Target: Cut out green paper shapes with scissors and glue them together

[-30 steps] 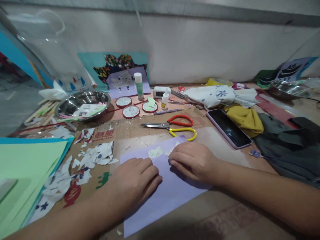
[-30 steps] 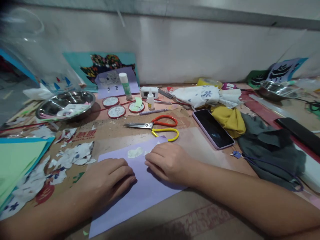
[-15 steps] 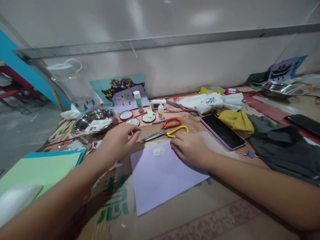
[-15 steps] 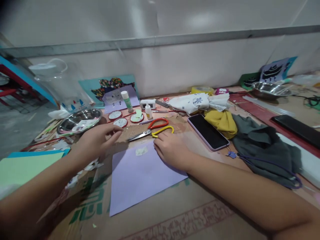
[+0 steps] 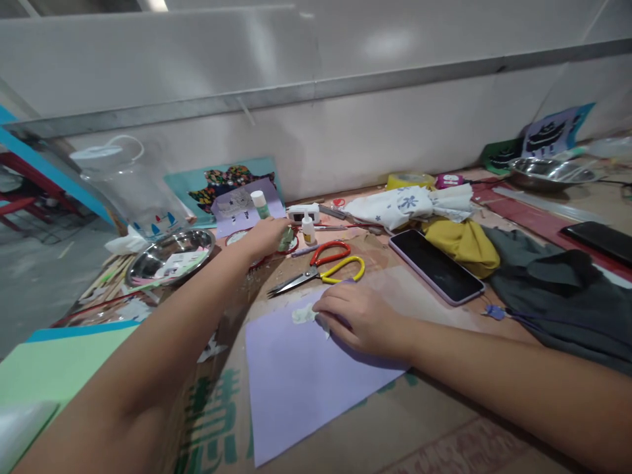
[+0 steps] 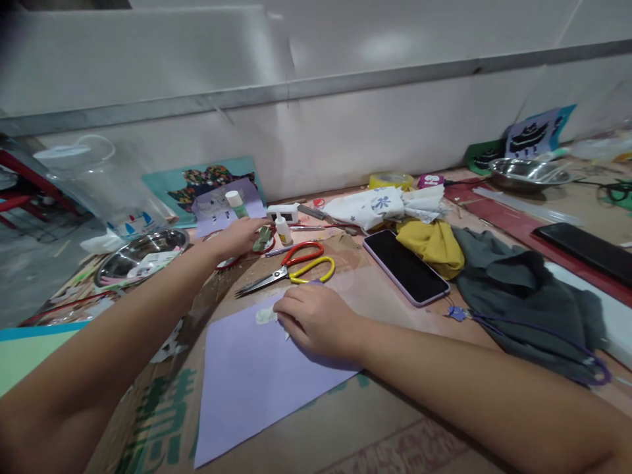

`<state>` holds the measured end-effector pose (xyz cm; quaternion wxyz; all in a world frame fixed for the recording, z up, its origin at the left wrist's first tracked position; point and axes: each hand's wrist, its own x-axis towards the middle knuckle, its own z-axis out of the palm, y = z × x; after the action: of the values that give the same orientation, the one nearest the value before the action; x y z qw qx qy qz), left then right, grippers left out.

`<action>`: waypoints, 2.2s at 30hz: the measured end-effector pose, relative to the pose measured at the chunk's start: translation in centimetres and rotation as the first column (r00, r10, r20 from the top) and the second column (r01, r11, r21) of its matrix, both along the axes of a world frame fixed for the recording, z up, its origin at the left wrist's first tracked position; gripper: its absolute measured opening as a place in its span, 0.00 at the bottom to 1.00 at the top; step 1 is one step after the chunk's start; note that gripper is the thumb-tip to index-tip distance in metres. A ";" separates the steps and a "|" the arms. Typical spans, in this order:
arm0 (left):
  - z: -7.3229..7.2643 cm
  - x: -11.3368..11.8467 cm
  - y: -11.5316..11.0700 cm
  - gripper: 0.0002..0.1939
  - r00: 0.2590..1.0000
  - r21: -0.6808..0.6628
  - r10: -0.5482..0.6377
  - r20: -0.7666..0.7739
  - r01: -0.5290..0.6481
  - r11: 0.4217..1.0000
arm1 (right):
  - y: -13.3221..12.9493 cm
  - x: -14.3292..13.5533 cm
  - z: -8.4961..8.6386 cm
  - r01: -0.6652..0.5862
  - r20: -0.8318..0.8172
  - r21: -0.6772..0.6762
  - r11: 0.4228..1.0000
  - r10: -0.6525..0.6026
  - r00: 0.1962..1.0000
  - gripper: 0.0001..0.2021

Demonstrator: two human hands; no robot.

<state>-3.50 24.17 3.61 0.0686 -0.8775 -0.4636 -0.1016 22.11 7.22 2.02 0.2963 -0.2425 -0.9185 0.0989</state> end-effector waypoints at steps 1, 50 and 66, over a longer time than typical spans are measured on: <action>-0.1 0.0 0.3 0.18 1.000 -0.030 -0.002 -0.025 0.002 1.000 | 0.0 0.0 0.0 0.003 0.001 -0.004 1.000 -0.003 1.000 0.10; -1.1 1.4 -26.4 0.16 0.947 0.022 -0.258 0.190 0.258 0.966 | -0.3 0.1 1.0 -0.203 -0.047 -0.216 0.955 0.198 0.979 0.09; -0.7 1.2 -26.2 0.17 0.969 0.042 -0.206 0.136 0.202 0.978 | -0.5 0.2 1.2 -0.314 0.088 -0.212 0.925 0.338 0.937 0.10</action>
<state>-2.29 -1.98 2.91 0.0374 -0.9102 -0.3730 -0.1759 22.33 6.71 3.20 0.1935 -0.1197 -0.9483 0.2212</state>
